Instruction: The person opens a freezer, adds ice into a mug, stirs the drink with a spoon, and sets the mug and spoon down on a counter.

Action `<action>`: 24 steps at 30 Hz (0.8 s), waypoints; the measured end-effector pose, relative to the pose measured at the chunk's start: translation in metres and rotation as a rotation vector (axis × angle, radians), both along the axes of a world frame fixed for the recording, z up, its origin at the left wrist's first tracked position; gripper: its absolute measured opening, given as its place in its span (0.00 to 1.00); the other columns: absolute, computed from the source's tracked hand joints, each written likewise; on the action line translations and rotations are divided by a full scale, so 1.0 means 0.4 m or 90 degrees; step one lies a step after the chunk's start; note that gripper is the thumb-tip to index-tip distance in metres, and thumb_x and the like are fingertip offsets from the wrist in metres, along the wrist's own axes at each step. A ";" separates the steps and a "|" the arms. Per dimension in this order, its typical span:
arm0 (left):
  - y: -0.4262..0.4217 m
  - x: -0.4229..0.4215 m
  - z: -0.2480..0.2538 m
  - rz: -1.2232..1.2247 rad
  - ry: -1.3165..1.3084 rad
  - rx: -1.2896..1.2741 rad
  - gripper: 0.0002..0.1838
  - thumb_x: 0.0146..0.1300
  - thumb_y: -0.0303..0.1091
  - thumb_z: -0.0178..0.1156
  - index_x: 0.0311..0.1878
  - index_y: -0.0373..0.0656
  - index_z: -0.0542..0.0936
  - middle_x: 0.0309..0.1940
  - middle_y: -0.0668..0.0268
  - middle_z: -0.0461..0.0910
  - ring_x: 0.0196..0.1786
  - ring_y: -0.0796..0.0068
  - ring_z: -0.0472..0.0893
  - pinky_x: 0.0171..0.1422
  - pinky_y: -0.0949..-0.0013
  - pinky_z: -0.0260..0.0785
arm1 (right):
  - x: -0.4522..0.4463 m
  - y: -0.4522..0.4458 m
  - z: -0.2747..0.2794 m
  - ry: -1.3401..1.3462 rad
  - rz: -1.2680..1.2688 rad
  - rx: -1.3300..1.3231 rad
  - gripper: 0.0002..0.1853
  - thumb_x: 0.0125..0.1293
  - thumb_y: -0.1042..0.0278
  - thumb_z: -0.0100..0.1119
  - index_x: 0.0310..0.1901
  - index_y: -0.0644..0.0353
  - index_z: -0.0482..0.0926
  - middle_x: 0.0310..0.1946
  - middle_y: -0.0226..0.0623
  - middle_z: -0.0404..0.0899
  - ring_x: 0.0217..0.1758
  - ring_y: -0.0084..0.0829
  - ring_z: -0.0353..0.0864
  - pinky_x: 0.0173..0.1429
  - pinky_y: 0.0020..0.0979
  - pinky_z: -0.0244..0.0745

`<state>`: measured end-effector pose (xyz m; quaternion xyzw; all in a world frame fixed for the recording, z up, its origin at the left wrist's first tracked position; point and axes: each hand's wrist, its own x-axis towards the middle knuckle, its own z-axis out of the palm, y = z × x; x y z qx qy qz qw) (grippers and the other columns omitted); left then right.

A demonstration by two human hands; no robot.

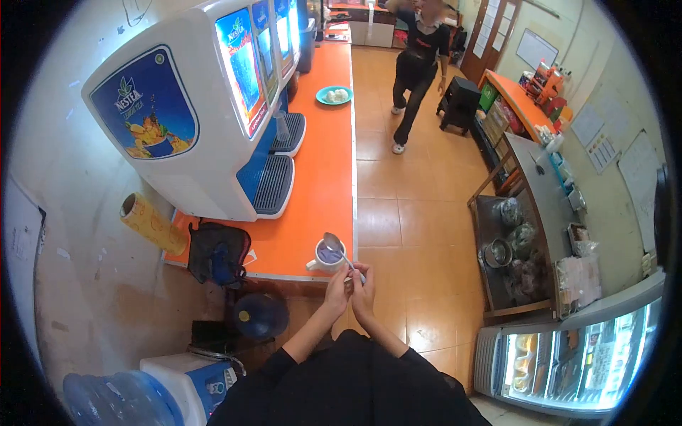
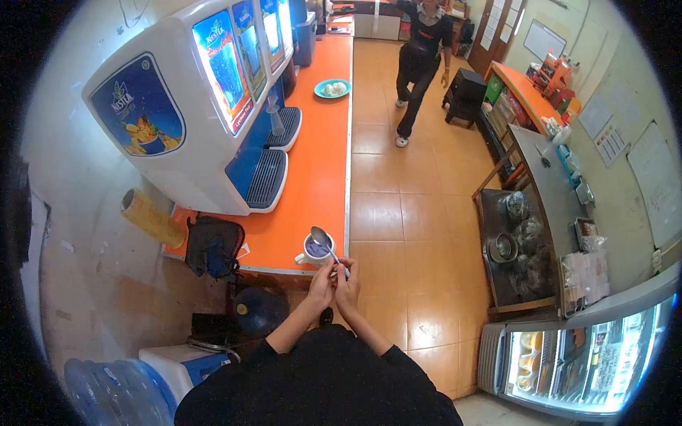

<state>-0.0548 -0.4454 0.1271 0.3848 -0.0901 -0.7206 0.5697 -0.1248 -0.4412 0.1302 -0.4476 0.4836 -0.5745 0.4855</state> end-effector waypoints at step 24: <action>0.045 0.120 -0.016 -0.028 -0.332 -0.069 0.14 0.67 0.36 0.52 0.30 0.36 0.76 0.17 0.66 0.75 0.17 0.76 0.77 0.19 0.74 0.69 | -0.020 -0.107 0.084 0.659 0.184 -0.254 0.23 0.63 0.70 0.52 0.60 0.37 0.71 0.55 0.51 0.63 0.51 0.45 0.67 0.54 0.42 0.64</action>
